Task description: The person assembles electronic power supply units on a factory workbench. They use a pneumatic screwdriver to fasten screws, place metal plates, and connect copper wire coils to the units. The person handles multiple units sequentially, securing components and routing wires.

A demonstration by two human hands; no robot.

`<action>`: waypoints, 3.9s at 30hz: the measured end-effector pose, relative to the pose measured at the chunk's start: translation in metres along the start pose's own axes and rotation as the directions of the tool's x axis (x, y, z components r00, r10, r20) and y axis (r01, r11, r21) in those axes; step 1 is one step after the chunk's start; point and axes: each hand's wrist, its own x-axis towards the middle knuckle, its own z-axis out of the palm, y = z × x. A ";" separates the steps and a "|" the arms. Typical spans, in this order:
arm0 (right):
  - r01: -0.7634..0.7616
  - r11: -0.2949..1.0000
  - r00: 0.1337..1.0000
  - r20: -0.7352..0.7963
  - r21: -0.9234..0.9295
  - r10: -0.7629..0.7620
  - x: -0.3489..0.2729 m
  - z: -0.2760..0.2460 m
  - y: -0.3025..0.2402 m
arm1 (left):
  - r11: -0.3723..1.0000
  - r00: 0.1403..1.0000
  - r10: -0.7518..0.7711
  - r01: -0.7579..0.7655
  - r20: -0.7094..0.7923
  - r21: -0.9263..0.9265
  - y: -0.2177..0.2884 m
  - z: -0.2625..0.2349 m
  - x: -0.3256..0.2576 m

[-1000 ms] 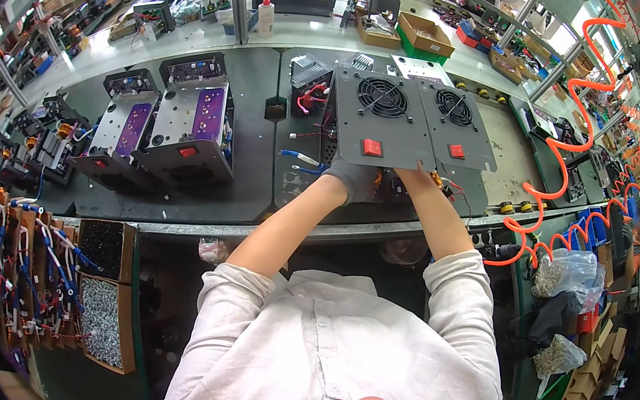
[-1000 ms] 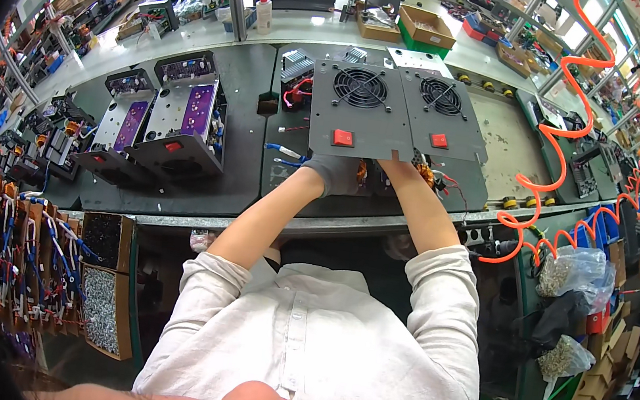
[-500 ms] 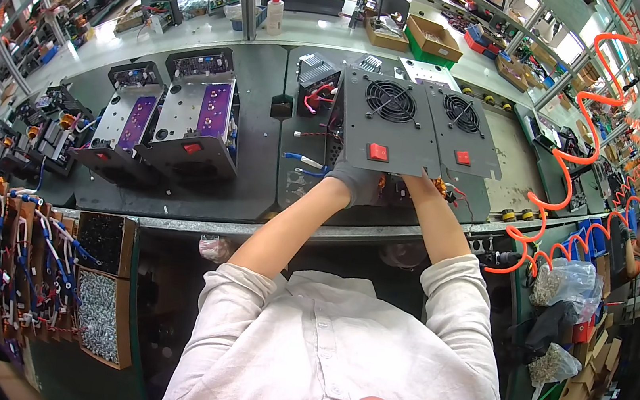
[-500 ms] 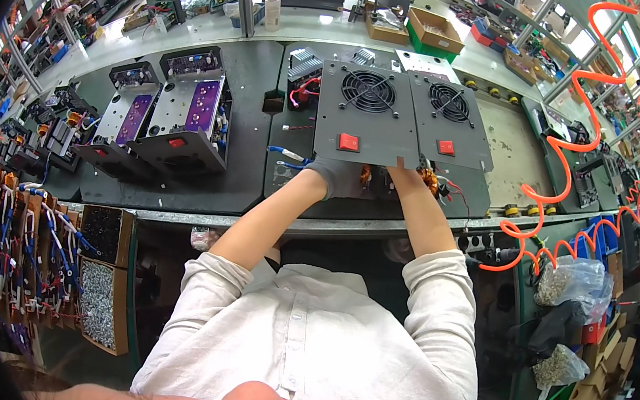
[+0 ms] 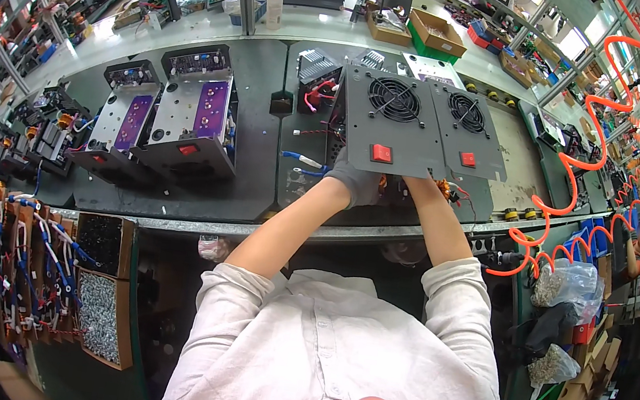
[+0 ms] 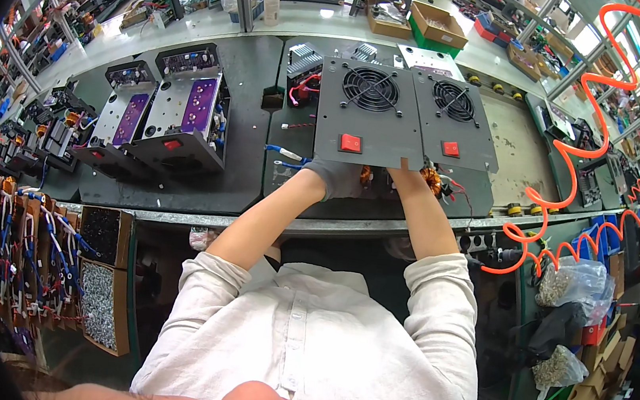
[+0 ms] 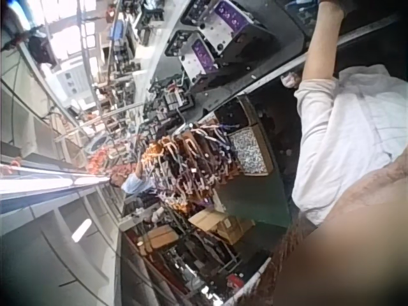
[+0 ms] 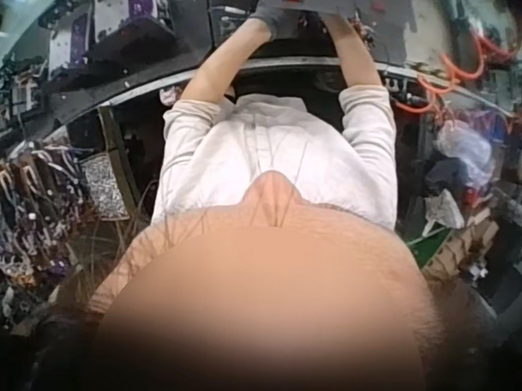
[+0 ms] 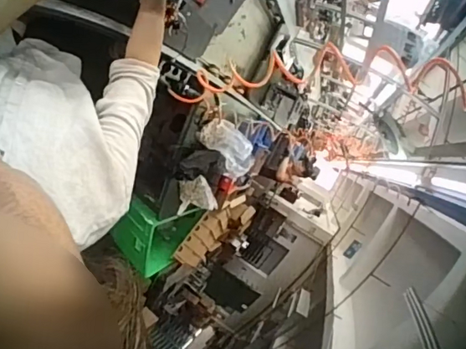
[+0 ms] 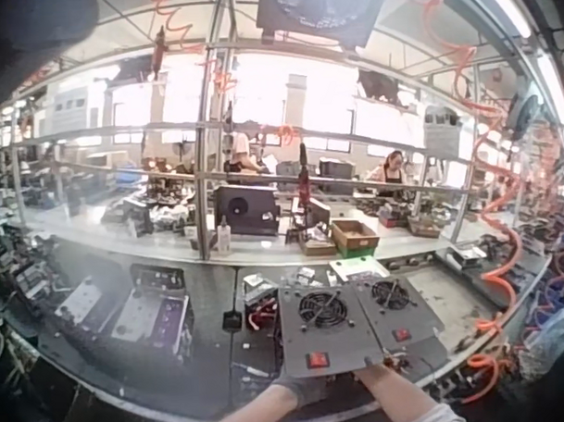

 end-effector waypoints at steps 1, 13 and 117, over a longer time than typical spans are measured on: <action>-0.008 1.000 1.000 -0.003 0.003 0.008 -0.001 -0.004 0.004 | 1.000 1.000 0.009 -0.009 0.002 -0.002 0.000 0.000 0.001; -0.034 0.995 0.999 0.016 -0.089 0.036 -0.005 0.005 0.017 | 0.999 0.999 0.010 -0.008 0.036 -0.054 0.006 0.009 0.007; 0.116 0.992 0.733 -0.678 0.043 -0.057 -0.043 -0.300 -0.157 | 0.975 0.989 0.139 -0.146 0.048 0.170 0.055 0.061 0.049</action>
